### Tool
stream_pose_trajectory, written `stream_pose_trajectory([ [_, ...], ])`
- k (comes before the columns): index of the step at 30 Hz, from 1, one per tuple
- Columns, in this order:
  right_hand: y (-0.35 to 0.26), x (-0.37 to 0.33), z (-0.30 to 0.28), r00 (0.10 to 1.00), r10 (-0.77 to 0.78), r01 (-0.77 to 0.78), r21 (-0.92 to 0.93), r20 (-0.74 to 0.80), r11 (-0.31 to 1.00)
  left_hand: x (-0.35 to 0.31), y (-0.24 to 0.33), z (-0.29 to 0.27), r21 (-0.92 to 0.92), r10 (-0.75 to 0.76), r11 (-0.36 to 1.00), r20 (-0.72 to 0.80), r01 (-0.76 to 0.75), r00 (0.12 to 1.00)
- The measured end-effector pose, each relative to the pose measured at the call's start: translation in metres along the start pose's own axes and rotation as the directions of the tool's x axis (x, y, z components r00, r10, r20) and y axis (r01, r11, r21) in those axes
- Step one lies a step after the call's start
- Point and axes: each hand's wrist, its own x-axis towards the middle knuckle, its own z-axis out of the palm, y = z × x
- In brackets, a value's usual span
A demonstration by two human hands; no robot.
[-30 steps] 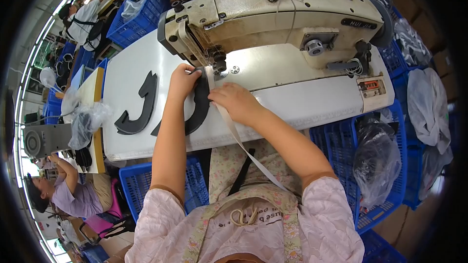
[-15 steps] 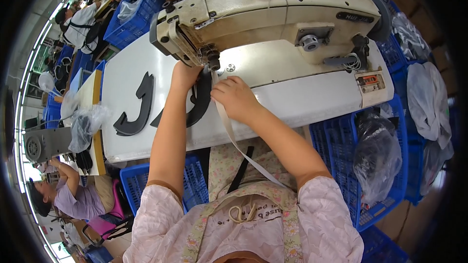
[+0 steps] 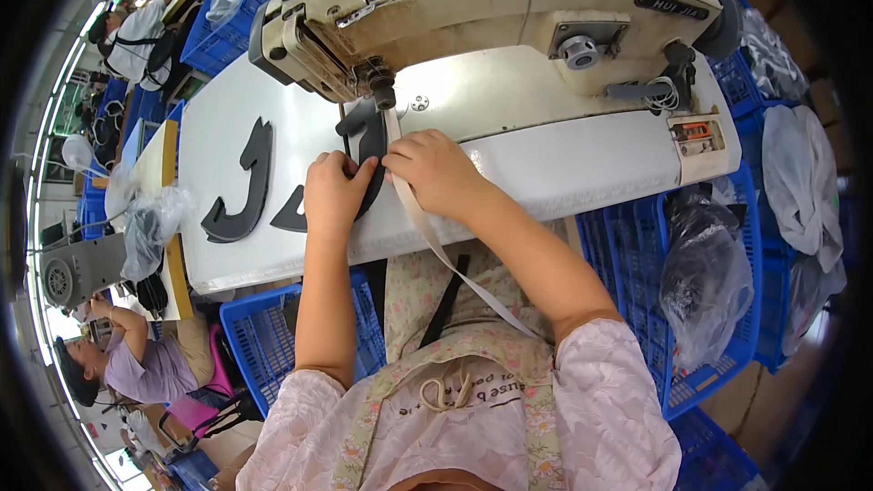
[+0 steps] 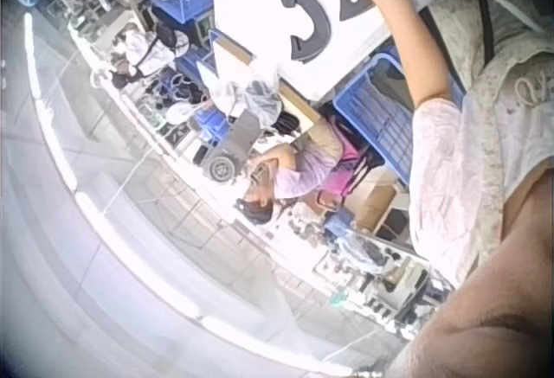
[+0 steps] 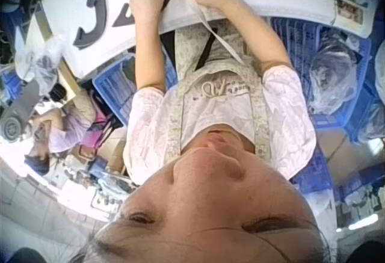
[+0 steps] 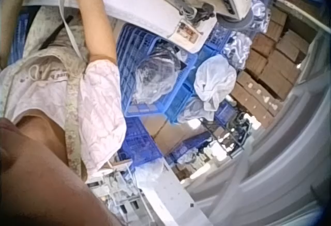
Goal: Operating a sewing machine to process shoe components in a manufacturing environment.
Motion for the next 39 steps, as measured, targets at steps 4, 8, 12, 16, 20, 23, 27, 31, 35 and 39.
stream_pose_trajectory([
  [4, 0.000, -0.001, 0.001, 1.000, 0.028, -0.028, 0.008, 0.001, 1.000, -0.003, 0.008, -0.001, -0.057, -0.112, 0.992, 0.031, 0.113, 0.993],
  [8, 0.000, -0.001, 0.002, 0.999, 0.038, -0.038, 0.023, -0.003, 0.999, -0.005, 0.008, 0.002, -0.061, -0.148, 0.987, 0.044, 0.150, 0.988],
  [12, 0.000, 0.000, 0.000, 0.999, 0.042, -0.042, 0.014, -0.002, 0.999, -0.004, 0.009, 0.001, -0.070, -0.158, 0.984, 0.048, 0.161, 0.986],
  [16, 0.001, 0.000, 0.000, 0.999, 0.042, -0.042, -0.007, 0.008, 0.999, -0.003, 0.011, -0.003, -0.059, -0.212, 0.974, 0.101, 0.218, 0.972],
  [20, 0.000, 0.000, -0.003, 0.999, 0.045, -0.045, -0.017, -0.014, 0.999, 0.000, 0.014, -0.008, -0.042, -0.229, 0.970, 0.168, 0.239, 0.959],
  [23, 0.000, 0.000, -0.002, 0.999, 0.051, -0.052, -0.013, -0.017, 0.999, 0.000, 0.011, -0.008, -0.041, -0.228, 0.970, 0.189, 0.240, 0.955],
  [27, 0.000, 0.001, -0.002, 0.999, 0.045, -0.045, -0.032, -0.020, 0.998, -0.001, 0.006, -0.007, -0.100, -0.200, 0.971, 0.178, 0.220, 0.964],
  [31, 0.001, 0.000, -0.001, 0.999, 0.047, -0.047, -0.029, -0.027, 0.998, 0.000, 0.006, -0.016, -0.063, -0.217, 0.969, 0.254, 0.240, 0.943],
  [35, 0.001, -0.001, -0.001, 0.998, 0.058, -0.058, -0.022, -0.035, 0.998, -0.003, 0.010, -0.025, -0.044, -0.157, 0.982, 0.347, 0.183, 0.925],
  [39, 0.000, 0.000, -0.001, 0.998, 0.038, -0.040, -0.039, -0.055, 0.998, -0.005, 0.007, -0.018, -0.096, -0.145, 0.977, 0.352, 0.190, 0.925],
])
